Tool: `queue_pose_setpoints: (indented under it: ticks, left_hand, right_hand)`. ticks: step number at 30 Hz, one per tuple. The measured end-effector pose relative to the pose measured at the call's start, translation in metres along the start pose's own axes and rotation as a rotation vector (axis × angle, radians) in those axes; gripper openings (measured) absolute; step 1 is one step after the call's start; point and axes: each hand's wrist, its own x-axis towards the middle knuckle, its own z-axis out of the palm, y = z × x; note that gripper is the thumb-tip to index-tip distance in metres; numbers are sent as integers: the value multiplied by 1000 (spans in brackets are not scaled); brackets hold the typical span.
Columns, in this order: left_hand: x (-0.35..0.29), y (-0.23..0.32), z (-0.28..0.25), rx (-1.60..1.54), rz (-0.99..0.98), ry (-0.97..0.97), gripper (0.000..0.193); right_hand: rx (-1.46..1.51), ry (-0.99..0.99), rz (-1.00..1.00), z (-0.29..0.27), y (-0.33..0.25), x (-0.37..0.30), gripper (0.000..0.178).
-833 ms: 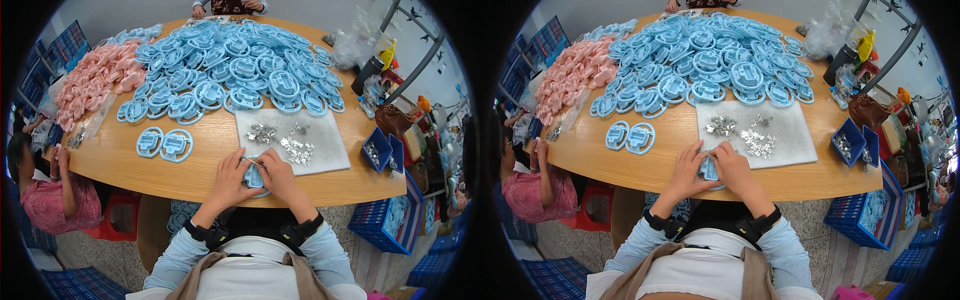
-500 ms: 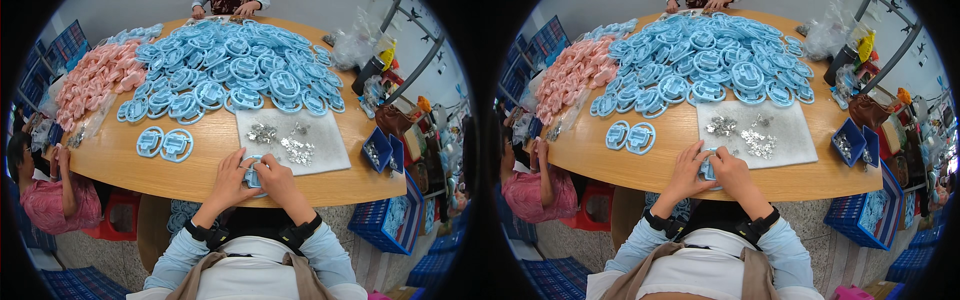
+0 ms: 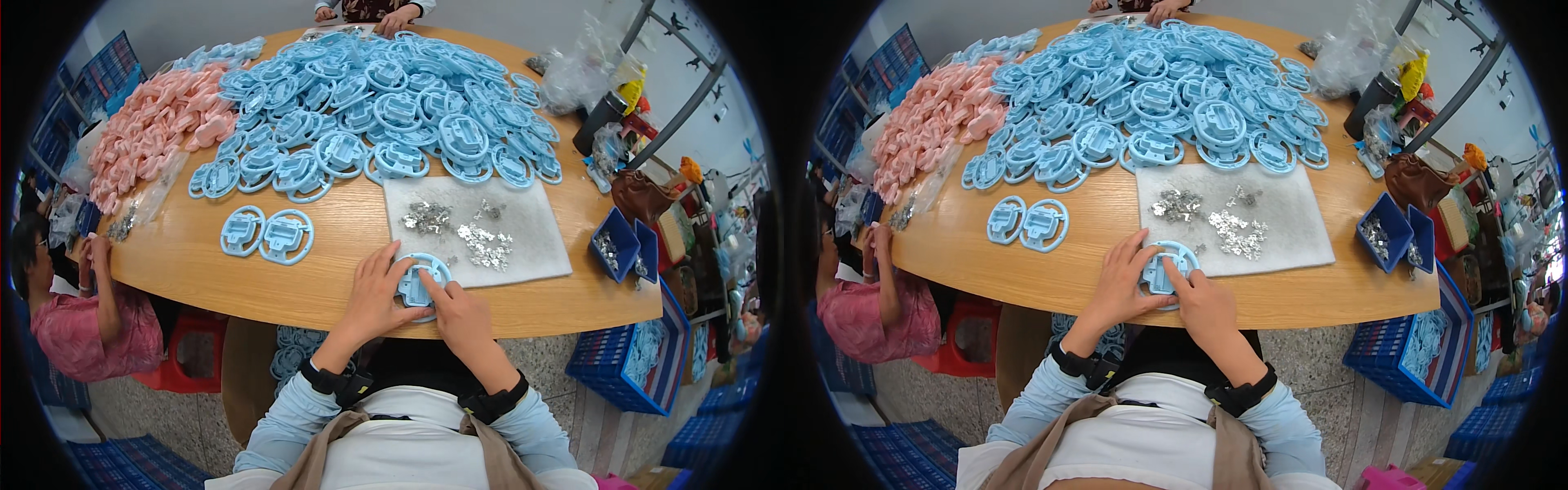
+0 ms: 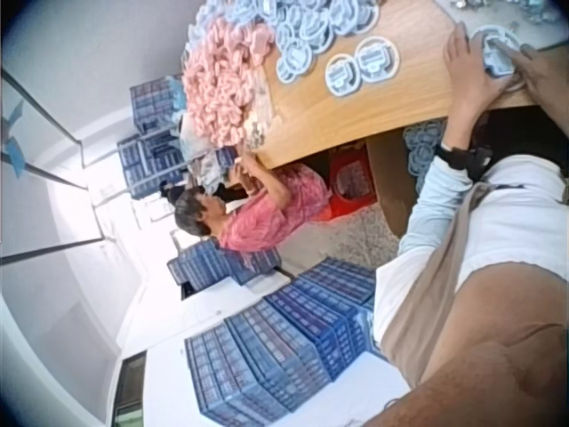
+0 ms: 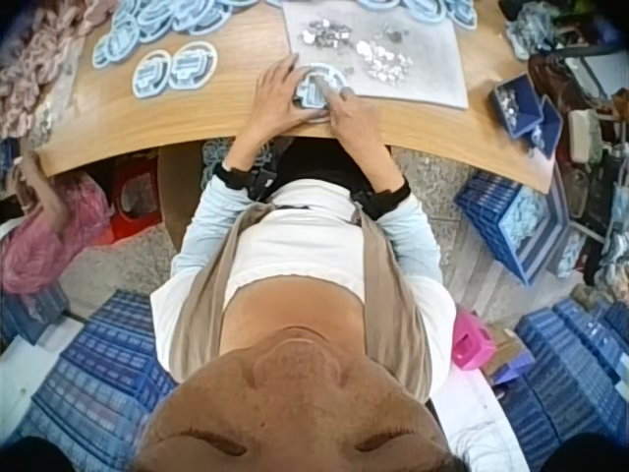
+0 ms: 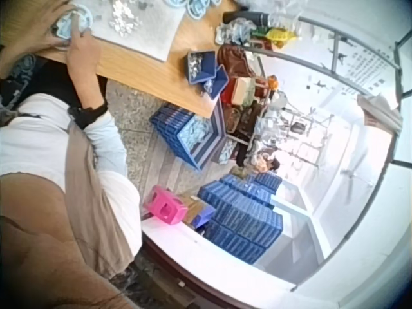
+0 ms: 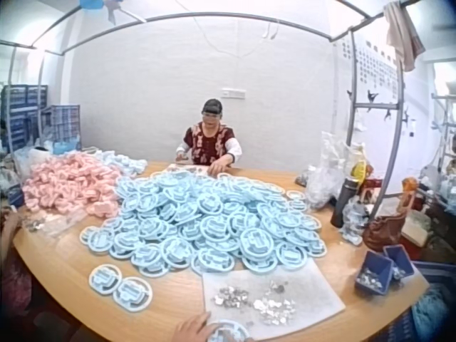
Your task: Manually assemble metal accessories onto blue plastic molded components on a workbench.
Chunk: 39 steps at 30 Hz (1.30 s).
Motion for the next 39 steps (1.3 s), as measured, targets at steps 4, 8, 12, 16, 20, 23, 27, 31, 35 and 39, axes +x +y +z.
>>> queue_pose_setpoints:
  ticks: [4, 8, 12, 16, 20, 23, 27, 31, 35, 39]
  left_hand:
    - [0, -1, 0, 4, -3, -7, 73]
    - [0, -1, 0, 1, -3, -11, 73]
    - [0, -1, -1, 1, -9, -14, 73]
    - [0, -1, -1, -1, -9, -18, 74]
    - [0, -2, -1, -6, -2, -12, 74]
    - [0, -1, -1, -2, -1, -11, 74]
    - [-1, -4, 1, 5, 4, -9, 74]
    - [-1, -4, 0, 14, 10, -9, 73]
    - [-1, -3, -1, 16, 7, -11, 73]
    - [-1, -2, -1, 15, 3, -18, 73]
  right_hand:
    - [-3, 69, -24, 4, 0, 0, 52]
    - [-29, 90, -26, 3, -3, 1, 49]
    - [-34, 116, -32, 4, -4, 1, 48]
    - [-23, 110, -19, 6, -3, -1, 49]
    - [-4, 94, -8, 7, -3, 0, 49]
    - [6, 61, 4, 4, -4, 1, 50]
    - [-4, 5, 19, 0, -7, 4, 49]
    - [-20, -4, 17, -1, -8, 5, 48]
    - [-43, 16, -1, 2, -7, 4, 48]
    - [-53, 30, -11, 4, -8, 3, 48]
